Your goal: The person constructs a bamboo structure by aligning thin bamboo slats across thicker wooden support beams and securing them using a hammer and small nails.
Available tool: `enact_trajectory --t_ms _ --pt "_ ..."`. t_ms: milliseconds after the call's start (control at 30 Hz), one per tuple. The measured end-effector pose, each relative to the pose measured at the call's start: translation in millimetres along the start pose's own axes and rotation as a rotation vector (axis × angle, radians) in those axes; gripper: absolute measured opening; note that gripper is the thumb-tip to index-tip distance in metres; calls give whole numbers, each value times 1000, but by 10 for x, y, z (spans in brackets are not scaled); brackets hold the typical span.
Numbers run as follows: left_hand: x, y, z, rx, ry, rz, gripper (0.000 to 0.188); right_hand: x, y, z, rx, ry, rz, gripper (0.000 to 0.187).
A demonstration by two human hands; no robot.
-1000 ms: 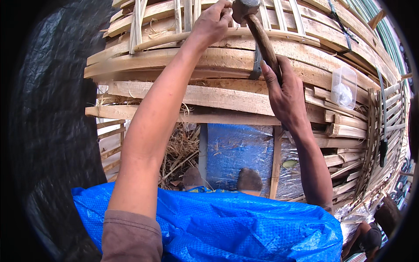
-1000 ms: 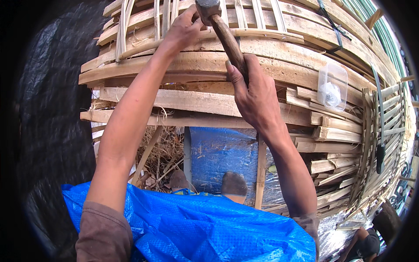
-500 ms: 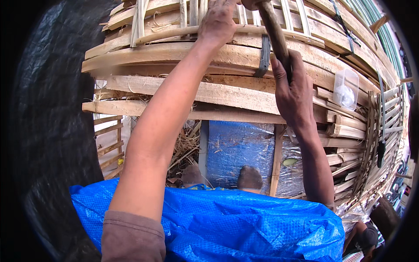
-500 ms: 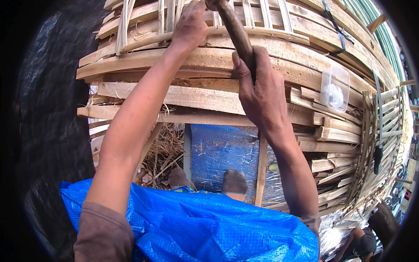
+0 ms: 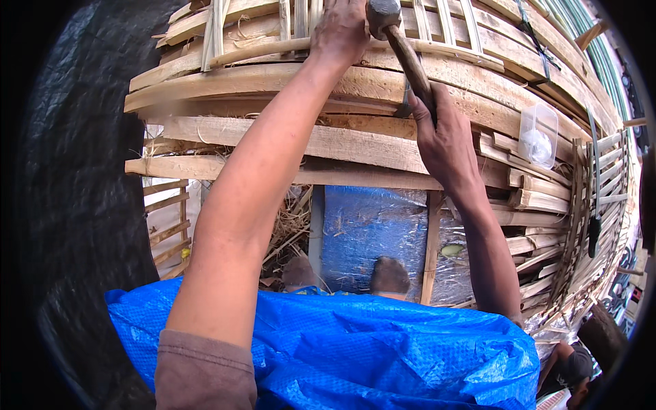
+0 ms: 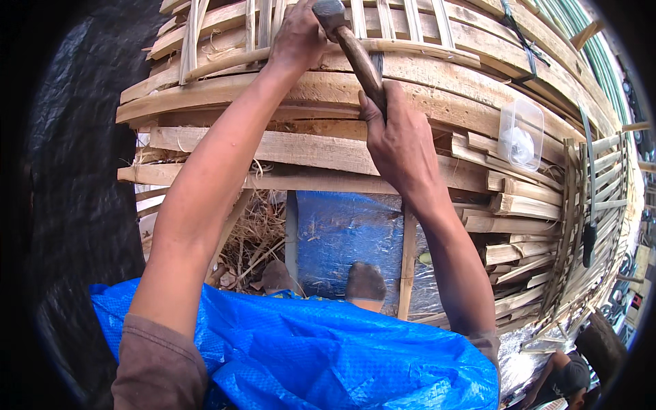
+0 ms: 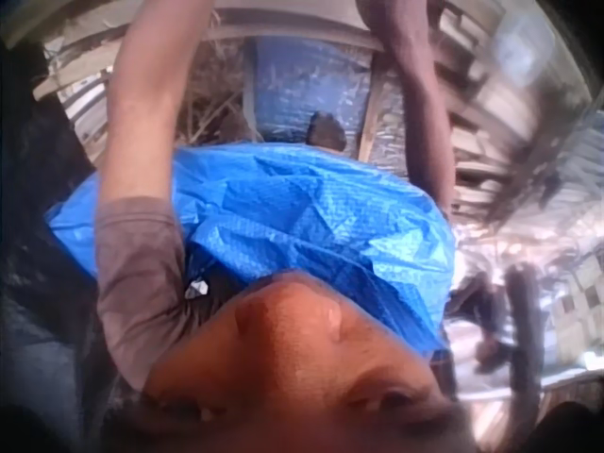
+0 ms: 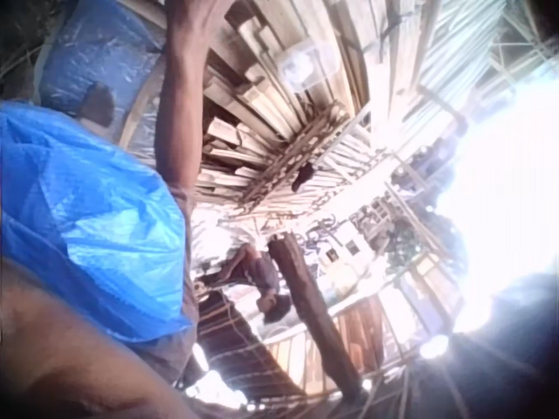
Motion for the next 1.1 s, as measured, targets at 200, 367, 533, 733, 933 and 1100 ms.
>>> enact_trajectory --t_ms 200,367,533,733,933,1100 --pt "-31 18 72 -25 84 74 17 254 14 152 -25 -22 5 26" --pt "15 11 7 -51 -6 -33 18 60 11 -90 -1 31 -7 26" --pt "17 63 17 -21 -128 -66 18 75 -5 118 -83 -44 -40 28" --pt "35 80 40 -36 -34 116 20 -64 164 305 -139 -206 -101 28" --pt "-48 -43 78 -51 -51 -83 26 -168 208 280 -106 -192 -146 29" --pt "-28 -57 52 -80 -64 -25 25 -85 113 149 -64 -133 -79 27"
Point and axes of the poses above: each hand's wrist, its own y-axis away from the middle knuckle, its own z-axis out of the back of the hand, x = y × z, the point moved 2 cm from there along -y, towards the middle knuckle, and after that the axes turned 3 degrees about x, right-handed, at the moved point
